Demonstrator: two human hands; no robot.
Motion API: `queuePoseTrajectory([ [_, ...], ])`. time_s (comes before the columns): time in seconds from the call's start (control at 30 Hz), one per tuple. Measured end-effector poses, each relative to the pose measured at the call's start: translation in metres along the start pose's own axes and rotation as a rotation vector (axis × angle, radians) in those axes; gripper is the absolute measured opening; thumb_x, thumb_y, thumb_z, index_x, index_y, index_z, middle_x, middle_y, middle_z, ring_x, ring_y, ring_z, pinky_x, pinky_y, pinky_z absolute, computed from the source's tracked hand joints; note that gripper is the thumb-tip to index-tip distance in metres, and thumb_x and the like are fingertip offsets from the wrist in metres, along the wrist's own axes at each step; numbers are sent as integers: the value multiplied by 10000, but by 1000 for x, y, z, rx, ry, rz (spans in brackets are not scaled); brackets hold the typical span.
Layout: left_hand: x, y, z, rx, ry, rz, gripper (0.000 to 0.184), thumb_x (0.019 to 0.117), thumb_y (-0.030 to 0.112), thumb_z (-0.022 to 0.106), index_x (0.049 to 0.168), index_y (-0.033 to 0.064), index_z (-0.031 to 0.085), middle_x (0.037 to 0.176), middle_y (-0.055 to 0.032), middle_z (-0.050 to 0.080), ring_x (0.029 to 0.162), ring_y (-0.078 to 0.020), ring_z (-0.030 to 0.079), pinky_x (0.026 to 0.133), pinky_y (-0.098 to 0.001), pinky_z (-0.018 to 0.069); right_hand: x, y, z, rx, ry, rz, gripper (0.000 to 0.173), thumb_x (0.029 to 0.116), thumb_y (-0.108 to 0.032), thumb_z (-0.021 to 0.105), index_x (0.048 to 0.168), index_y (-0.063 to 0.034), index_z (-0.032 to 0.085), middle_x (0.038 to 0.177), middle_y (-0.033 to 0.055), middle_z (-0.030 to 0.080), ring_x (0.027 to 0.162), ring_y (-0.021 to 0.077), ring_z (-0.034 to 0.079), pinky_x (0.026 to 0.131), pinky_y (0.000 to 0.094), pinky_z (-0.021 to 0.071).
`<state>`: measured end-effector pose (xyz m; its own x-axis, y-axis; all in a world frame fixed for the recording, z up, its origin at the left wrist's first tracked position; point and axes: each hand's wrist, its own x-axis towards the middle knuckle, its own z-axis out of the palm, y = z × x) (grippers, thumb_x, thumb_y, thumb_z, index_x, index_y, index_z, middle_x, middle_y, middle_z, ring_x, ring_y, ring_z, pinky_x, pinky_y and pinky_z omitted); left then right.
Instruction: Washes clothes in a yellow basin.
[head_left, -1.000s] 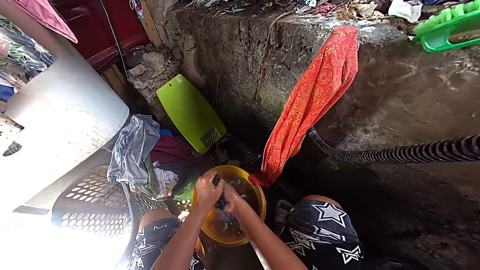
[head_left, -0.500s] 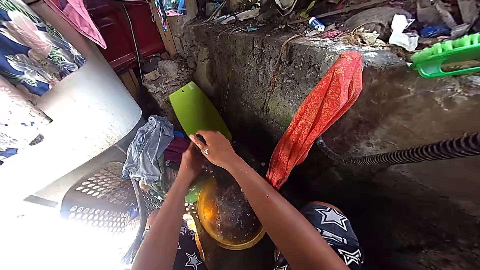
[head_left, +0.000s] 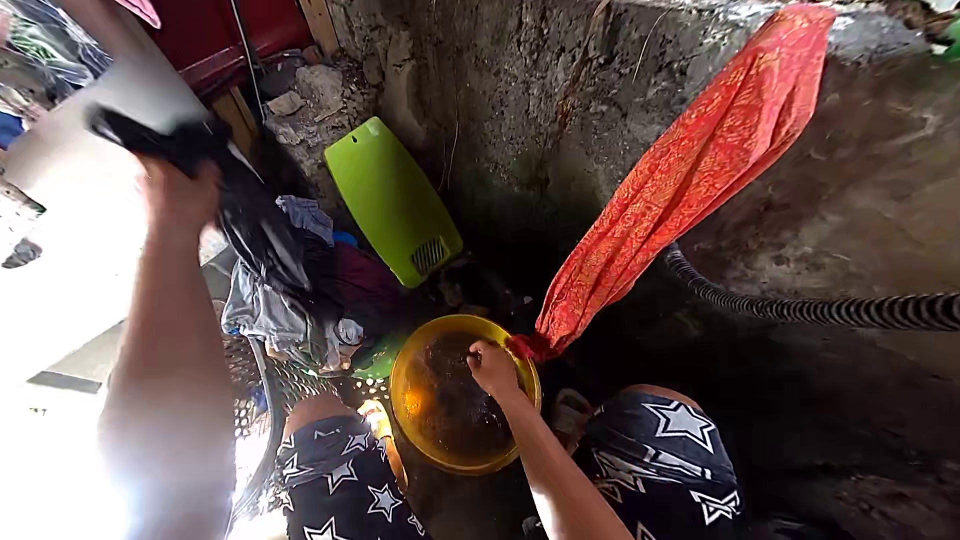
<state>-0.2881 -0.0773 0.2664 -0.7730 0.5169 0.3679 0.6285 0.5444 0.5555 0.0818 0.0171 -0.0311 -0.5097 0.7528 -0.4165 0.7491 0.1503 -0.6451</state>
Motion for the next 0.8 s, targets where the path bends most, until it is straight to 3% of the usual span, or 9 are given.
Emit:
queuePoseTrajectory([
  [0.1, -32, -25, 56, 188, -312, -79, 680, 1108, 470, 386, 1531, -62, 353, 1403, -417, 500, 1330, -593, 475, 1070, -759, 339, 9, 10, 27, -176, -129, -15, 487, 1002, -165, 603, 1481, -106, 534, 1550, 233, 449, 1451, 454, 388, 1117, 649, 382],
  [0.2, -46, -23, 74, 209, -213, -133, 653, 1093, 512, 382, 1461, -13, 505, 1387, -386, 537, 1347, -580, 467, 1050, -778, 336, 11, 15, 51, -319, -282, -71, 614, 958, -54, 612, 1544, -160, 467, 1633, 192, 342, 1496, 460, 298, 1127, 699, 315],
  [0.3, -55, -9, 59, 169, -49, -117, 661, 1030, 447, 561, 1515, 12, 449, 1526, -356, 405, 1435, -560, 352, 1073, -792, 279, 5, 26, 72, -396, -381, -16, 584, 969, -73, 620, 1533, -112, 472, 1617, 240, 343, 1508, 468, 270, 1135, 698, 310],
  [0.43, -106, 23, 55, 39, 166, 253, 485, 1004, 259, 573, 1399, -21, 550, 1423, -324, 510, 1327, -485, 486, 1076, -620, 393, -20, 19, 73, -477, -581, 164, 486, 1052, -188, 523, 1507, -22, 477, 1574, 274, 404, 1459, 482, 366, 1133, 691, 318],
  [0.5, -151, 29, 82, -105, 7, 411, 371, 1019, 207, 575, 1317, -11, 608, 1339, -244, 600, 1222, -354, 609, 1013, -500, 525, -16, 23, 71, -424, -622, 152, 484, 1053, -199, 531, 1494, -3, 488, 1555, 252, 446, 1456, 449, 392, 1157, 663, 303],
  [0.57, -196, 25, 127, -340, -337, 365, 276, 979, 121, 647, 1221, -10, 666, 1249, -177, 653, 1091, -243, 679, 920, -416, 595, 2, 31, 65, -323, -570, 75, 532, 972, -199, 659, 1433, 35, 532, 1477, 278, 513, 1401, 446, 459, 1141, 648, 353],
  [0.63, -232, 10, 171, -418, -753, 148, 307, 992, 78, 602, 1272, -37, 644, 1247, -186, 681, 1111, -247, 687, 978, -409, 562, 13, 22, 47, -190, -461, 42, 446, 894, -157, 741, 1262, 72, 636, 1319, 299, 609, 1273, 449, 564, 1066, 641, 430],
  [0.7, -254, -2, 200, -188, -1078, 35, 459, 994, 42, 557, 1451, 3, 521, 1354, -217, 626, 1224, -319, 639, 1059, -474, 505, 10, 1, 18, -60, -366, 8, 333, 899, -119, 740, 1169, 67, 681, 1221, 275, 661, 1183, 403, 624, 1034, 588, 467],
  [0.8, -283, -10, 224, -48, -1297, 43, 623, 927, 121, 723, 1477, -30, 471, 1398, -280, 574, 1318, -411, 550, 1128, -577, 412, -17, -32, -21, 333, -213, -204, 153, 850, 8, 726, 974, 78, 671, 928, 154, 645, 866, 214, 610, 825, 408, 516],
])
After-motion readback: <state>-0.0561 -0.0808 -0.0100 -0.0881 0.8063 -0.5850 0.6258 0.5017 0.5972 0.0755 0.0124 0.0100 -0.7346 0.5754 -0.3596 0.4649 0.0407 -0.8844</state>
